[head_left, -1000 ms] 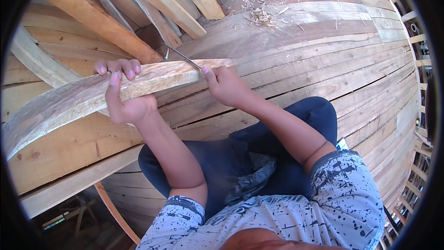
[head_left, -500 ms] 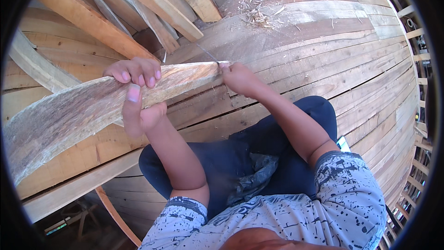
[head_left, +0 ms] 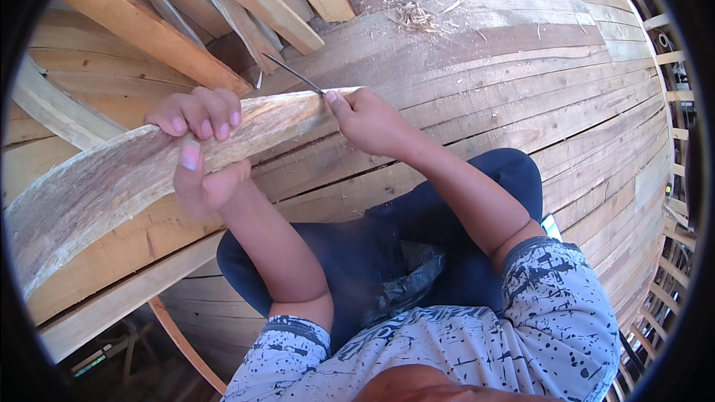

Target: The person sits cross-legged on a wooden floor and uses a small knife to carve a long, curved piece of wood. They hold the wood with their left hand and scrape the surface with the knife in their right hand, producing wood shavings.

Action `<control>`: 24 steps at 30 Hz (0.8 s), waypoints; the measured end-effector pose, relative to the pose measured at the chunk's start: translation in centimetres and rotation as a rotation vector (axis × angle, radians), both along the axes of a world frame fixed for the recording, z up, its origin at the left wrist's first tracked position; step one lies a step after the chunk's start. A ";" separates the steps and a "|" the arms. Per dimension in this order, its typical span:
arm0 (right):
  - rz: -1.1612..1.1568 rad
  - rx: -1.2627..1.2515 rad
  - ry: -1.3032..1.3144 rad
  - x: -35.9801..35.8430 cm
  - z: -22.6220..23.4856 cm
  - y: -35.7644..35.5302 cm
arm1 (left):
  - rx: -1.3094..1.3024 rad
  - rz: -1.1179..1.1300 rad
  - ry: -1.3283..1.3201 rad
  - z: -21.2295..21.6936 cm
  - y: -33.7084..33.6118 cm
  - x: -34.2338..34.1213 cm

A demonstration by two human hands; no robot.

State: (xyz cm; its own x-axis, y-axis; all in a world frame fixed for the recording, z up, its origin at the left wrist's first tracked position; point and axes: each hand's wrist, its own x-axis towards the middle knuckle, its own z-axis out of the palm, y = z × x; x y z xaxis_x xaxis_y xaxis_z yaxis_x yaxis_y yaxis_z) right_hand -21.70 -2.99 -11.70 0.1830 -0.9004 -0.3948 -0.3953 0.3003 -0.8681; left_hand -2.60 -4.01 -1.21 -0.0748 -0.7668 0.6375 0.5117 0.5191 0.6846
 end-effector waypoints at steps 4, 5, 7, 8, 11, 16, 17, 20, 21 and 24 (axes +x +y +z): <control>-0.122 0.190 0.084 -2.5 -6.2 -1.0 | -0.002 -0.042 0.007 -0.1 -0.6 1.1; -0.112 0.298 0.080 -2.9 -6.2 -1.3 | -0.006 -0.041 -0.001 -0.1 -0.7 1.1; -0.125 0.129 0.147 -2.5 -6.1 -1.2 | -0.017 -0.046 -0.007 -0.3 -0.9 0.6; -0.127 0.047 0.179 -1.9 -5.5 -1.0 | -0.031 -0.066 -0.018 -0.3 -1.0 0.4; -0.007 -0.106 0.050 0.4 0.8 0.1 | -0.049 -0.070 -0.042 -0.2 -0.7 0.6; -0.120 0.184 0.136 -2.7 -5.5 -0.9 | -0.019 -0.047 -0.008 -0.2 -0.8 1.1; -0.108 0.219 0.127 -2.8 -5.5 -1.1 | -0.017 -0.052 -0.009 -0.4 -1.0 1.2; -0.130 0.040 0.127 -1.3 -4.2 -0.7 | -0.033 -0.067 -0.022 -0.5 -1.0 1.3; -0.082 -0.016 0.100 -0.6 -3.8 0.0 | -0.047 -0.081 -0.037 -0.4 -1.0 1.2; 0.006 -0.079 0.024 0.9 0.7 1.4 | -0.050 -0.052 -0.052 -0.2 -0.4 1.5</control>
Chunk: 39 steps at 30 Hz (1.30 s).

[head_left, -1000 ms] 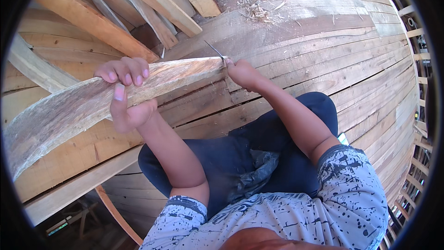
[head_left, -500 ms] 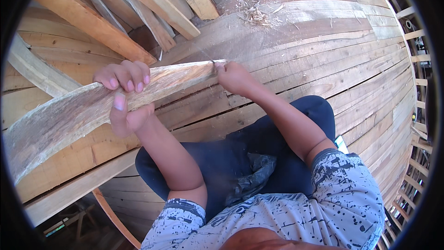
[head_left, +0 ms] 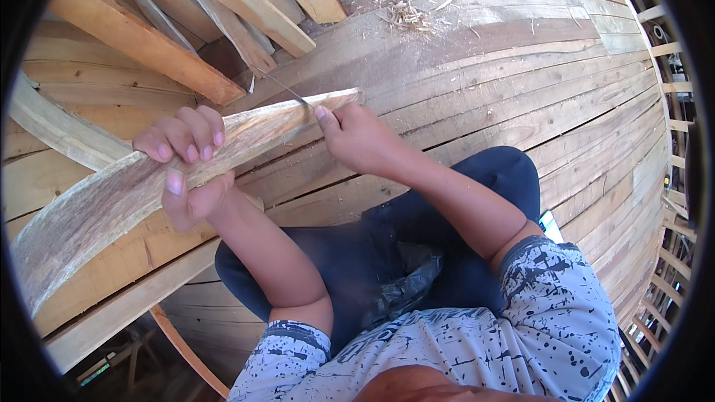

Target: The person sits cross-legged on a wooden floor and uses a small knife to carve a long, curved piece of wood. They hold the wood with their left hand and scrape the surface with the knife in their right hand, producing wood shavings.

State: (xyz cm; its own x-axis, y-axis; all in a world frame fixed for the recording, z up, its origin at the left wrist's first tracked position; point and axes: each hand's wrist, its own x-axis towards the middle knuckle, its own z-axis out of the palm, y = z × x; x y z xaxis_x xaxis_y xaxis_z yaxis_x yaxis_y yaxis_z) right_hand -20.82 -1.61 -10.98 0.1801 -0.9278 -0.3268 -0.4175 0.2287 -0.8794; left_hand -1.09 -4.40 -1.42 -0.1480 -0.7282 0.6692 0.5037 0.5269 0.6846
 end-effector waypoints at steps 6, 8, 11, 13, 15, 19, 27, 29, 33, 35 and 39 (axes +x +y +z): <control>-0.108 0.238 0.104 -3.5 -8.6 -3.2 | -0.074 -0.112 -0.004 -0.5 -0.8 0.4; -0.089 0.213 0.044 -2.3 -4.9 -2.7 | -0.105 -0.143 -0.041 -0.4 -0.8 0.1; -0.020 -0.115 -0.080 0.0 -0.2 -0.6 | -0.123 -0.196 -0.112 -0.3 -0.3 0.1; 0.053 0.025 -0.051 -0.4 1.2 -0.4 | -0.116 -0.200 -0.121 -0.5 -0.1 0.8; -0.070 0.142 -0.012 -2.0 -4.1 -1.8 | -0.115 -0.174 -0.063 -0.7 -0.7 0.8; -0.085 0.248 0.052 -2.8 -5.9 -2.4 | -0.083 -0.139 -0.052 -0.7 -0.9 0.9; -0.066 0.053 0.009 -1.6 -5.2 -1.6 | -0.061 -0.108 -0.014 -1.0 -0.9 1.1; -0.153 0.136 0.135 -3.4 -10.4 -2.4 | -0.050 -0.106 0.004 -1.0 -1.3 1.5; -0.012 0.054 0.092 -1.2 -3.7 -2.3 | -0.066 -0.117 -0.002 -0.9 -1.1 2.0; 0.026 -0.077 -0.042 0.7 0.0 -0.3 | -0.070 -0.117 -0.009 -1.0 -0.9 1.7; -0.038 0.070 -0.009 -1.3 -4.7 -1.8 | -0.048 -0.079 0.025 -1.5 -0.9 2.0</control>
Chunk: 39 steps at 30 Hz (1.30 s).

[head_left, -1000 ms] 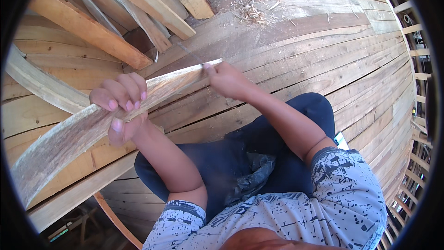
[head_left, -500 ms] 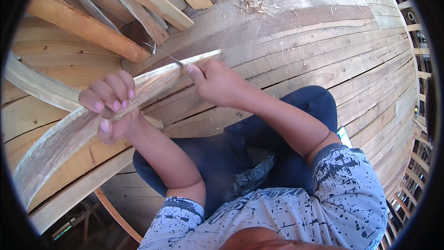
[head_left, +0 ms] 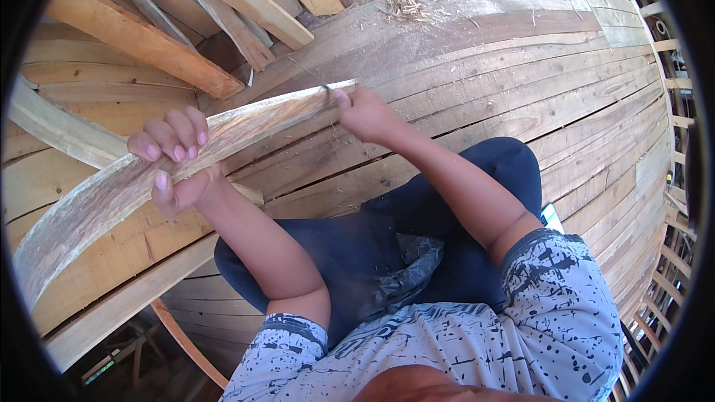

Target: The person sits cross-legged on a wooden floor and uses a small knife to carve a long, curved piece of wood. They hold the wood with their left hand and scrape the surface with the knife in their right hand, producing wood shavings.

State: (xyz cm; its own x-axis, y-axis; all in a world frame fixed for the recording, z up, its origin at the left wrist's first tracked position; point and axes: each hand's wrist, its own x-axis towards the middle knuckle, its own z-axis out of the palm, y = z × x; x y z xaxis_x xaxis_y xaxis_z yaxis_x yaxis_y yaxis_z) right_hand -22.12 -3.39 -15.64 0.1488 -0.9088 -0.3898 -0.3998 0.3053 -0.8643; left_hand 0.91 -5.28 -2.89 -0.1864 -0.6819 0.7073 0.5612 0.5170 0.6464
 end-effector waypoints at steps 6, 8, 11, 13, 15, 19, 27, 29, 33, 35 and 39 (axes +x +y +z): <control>-0.046 -0.070 0.133 0.7 -1.7 -0.5 | -0.004 0.002 -0.002 0.3 -0.4 0.1; 0.049 -0.083 0.031 2.1 4.8 1.0 | -0.013 0.013 -0.014 0.6 -0.1 -0.3; -0.017 0.028 0.027 1.1 2.5 0.3 | 0.020 0.022 -0.014 0.4 0.3 -0.9; -0.083 0.065 0.145 -2.0 -3.7 -0.3 | 0.025 -0.002 0.003 0.7 -0.4 -0.9; -0.116 0.048 0.193 -2.3 -5.0 -0.6 | 0.049 0.039 0.016 0.8 -0.5 -1.3; 0.014 -0.078 0.033 1.2 3.5 0.2 | 0.041 0.075 -0.025 1.2 0.2 -1.8; -0.045 0.226 0.115 -2.0 -2.3 -1.2 | 0.000 -0.046 -0.080 1.1 -0.1 -0.5; -0.056 0.129 0.218 -1.1 -2.4 -1.1 | 0.062 0.137 -0.054 1.5 0.2 -1.6; -0.030 0.175 0.203 -1.4 -1.4 -1.6 | 0.176 0.430 0.103 0.7 -0.1 -0.7; -0.028 0.200 0.164 -1.8 -1.1 -1.8 | 0.289 0.499 0.162 0.8 -0.1 -0.2; -0.073 0.081 0.076 -0.5 -1.0 -0.7 | 0.404 0.761 0.264 0.5 -0.2 -1.2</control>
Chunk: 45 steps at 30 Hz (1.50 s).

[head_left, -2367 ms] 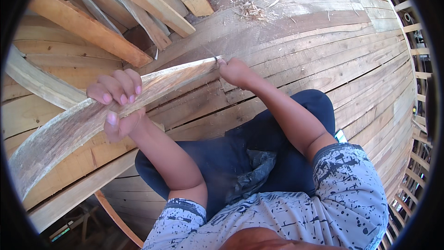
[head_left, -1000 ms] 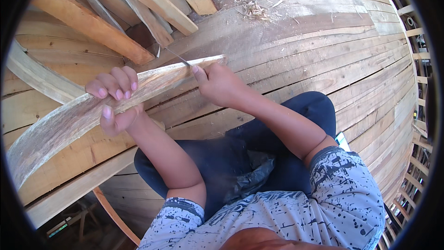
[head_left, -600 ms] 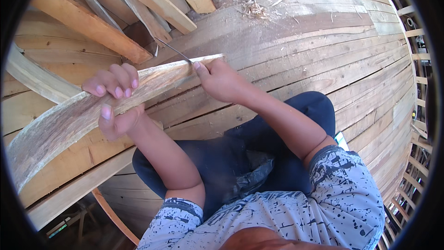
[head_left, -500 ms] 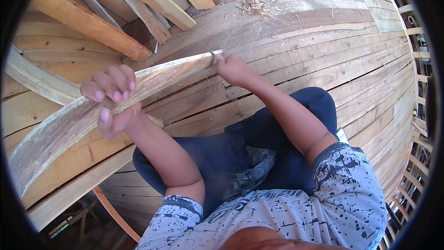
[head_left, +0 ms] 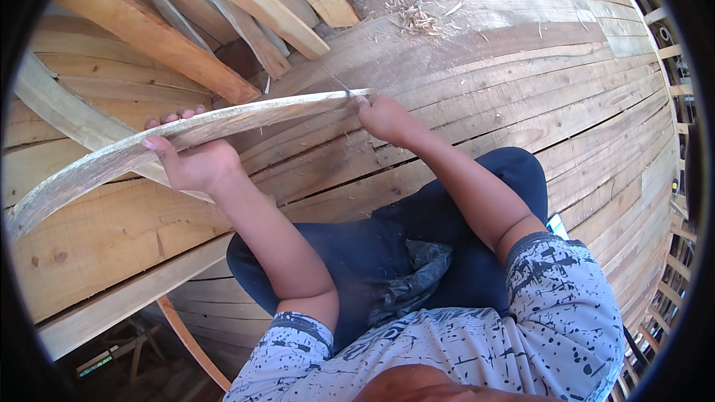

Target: The person sits cross-legged on a wooden floor and uses a small knife to carve a long, curved piece of wood. They hold the wood with their left hand and scrape the surface with the knife in their right hand, producing wood shavings.

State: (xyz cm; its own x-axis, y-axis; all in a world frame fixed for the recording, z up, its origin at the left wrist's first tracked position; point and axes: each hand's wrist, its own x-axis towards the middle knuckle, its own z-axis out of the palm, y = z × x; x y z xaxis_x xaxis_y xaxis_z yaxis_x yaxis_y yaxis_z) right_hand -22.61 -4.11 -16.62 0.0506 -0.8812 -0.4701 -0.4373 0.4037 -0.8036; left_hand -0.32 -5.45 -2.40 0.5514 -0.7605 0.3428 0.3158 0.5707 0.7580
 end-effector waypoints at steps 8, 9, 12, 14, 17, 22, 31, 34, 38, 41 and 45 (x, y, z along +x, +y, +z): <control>0.116 -0.190 -0.093 1.1 3.2 2.0 | -0.177 -0.128 -0.063 -0.3 0.6 -0.7; 0.108 -0.120 -0.072 0.6 2.1 2.1 | -0.166 -0.108 -0.062 -0.3 0.6 -0.7; 0.088 -0.029 -0.065 1.0 2.3 2.0 | -0.123 -0.034 -0.046 -0.4 0.3 -0.6; 0.061 -0.110 -0.034 2.0 3.6 2.3 | -0.076 0.036 -0.019 -0.5 -0.2 -0.8; 0.147 -0.257 -0.040 3.4 7.4 2.5 | -0.111 -0.003 -0.022 -0.4 0.3 -1.1; -0.011 -0.058 0.114 -0.6 -2.1 0.7 | -0.140 -0.011 -0.074 0.4 0.3 -1.9; 0.076 -0.288 -0.097 3.0 4.4 1.8 | -0.212 -0.081 -0.101 0.4 1.3 -2.4; -0.041 -0.061 -0.021 -0.8 -3.6 0.4 | -0.132 -0.003 -0.056 0.5 0.5 -3.1; -0.028 -0.023 -0.015 0.5 -1.3 0.2 | -0.128 -0.030 -0.039 0.3 0.3 -3.3; 0.072 -0.287 -0.062 3.4 5.3 2.3 | -0.168 -0.042 -0.062 0.2 0.9 -3.0; -0.027 -0.038 -0.054 1.2 0.0 0.5 | -0.057 0.131 -0.072 1.1 0.5 -3.3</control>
